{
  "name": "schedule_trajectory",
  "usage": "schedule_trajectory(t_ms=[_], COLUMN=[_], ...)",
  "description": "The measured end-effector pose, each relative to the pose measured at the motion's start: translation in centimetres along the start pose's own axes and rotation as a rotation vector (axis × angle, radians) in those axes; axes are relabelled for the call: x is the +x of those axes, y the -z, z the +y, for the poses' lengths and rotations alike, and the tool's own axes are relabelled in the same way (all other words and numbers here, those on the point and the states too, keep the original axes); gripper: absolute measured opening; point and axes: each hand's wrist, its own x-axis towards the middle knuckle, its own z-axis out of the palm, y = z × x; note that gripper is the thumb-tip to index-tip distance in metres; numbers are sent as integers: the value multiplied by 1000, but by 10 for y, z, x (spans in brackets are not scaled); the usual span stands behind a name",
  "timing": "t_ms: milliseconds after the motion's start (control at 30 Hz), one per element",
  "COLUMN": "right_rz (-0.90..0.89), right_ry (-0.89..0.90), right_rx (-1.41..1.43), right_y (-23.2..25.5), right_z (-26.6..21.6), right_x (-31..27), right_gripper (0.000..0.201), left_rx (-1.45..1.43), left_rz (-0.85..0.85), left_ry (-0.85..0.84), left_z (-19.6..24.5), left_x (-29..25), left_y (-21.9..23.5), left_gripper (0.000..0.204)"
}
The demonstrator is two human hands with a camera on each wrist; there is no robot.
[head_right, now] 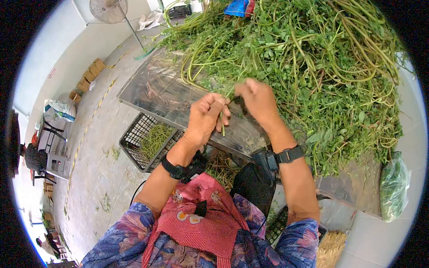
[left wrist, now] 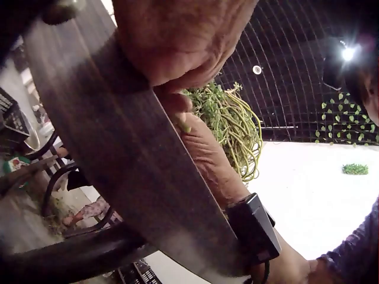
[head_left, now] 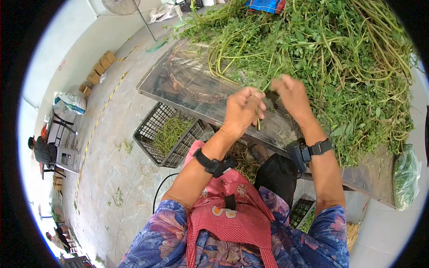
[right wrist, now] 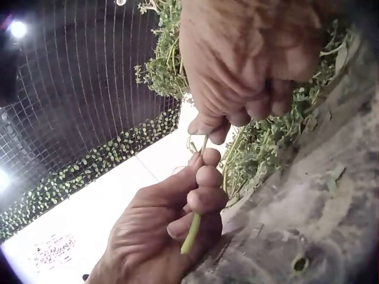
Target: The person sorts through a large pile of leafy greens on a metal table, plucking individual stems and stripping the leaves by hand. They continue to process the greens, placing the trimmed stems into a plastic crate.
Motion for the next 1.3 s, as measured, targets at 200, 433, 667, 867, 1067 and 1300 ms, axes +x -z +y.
schedule_trajectory(t_ms=[200,433,667,867,1067,1300], right_rz=[-92,334,419,337,262,180], right_ry=[-316,-28,538,564,541,500], right_rx=[598,199,-514,-655,-677,-600], right_y=[25,17,13,12,15,14], right_z=[13,14,-26,-18,-16,-8], right_x=[3,6,-2,-3,-2,-2], right_gripper=[35,31,27,24,16,11], left_rx=[-50,-81,-40,-33,-35,-27], left_rz=[-14,-32,-13,-26,-14,9], left_ry=[-40,-48,-63,-70,-61,-51], left_z=[-1,-2,-3,-4,-2,-1], left_x=[-2,-2,-1,-1,-2,-3], left_y=[2,2,0,2,2,1], left_gripper=[17,21,21,20,21,20])
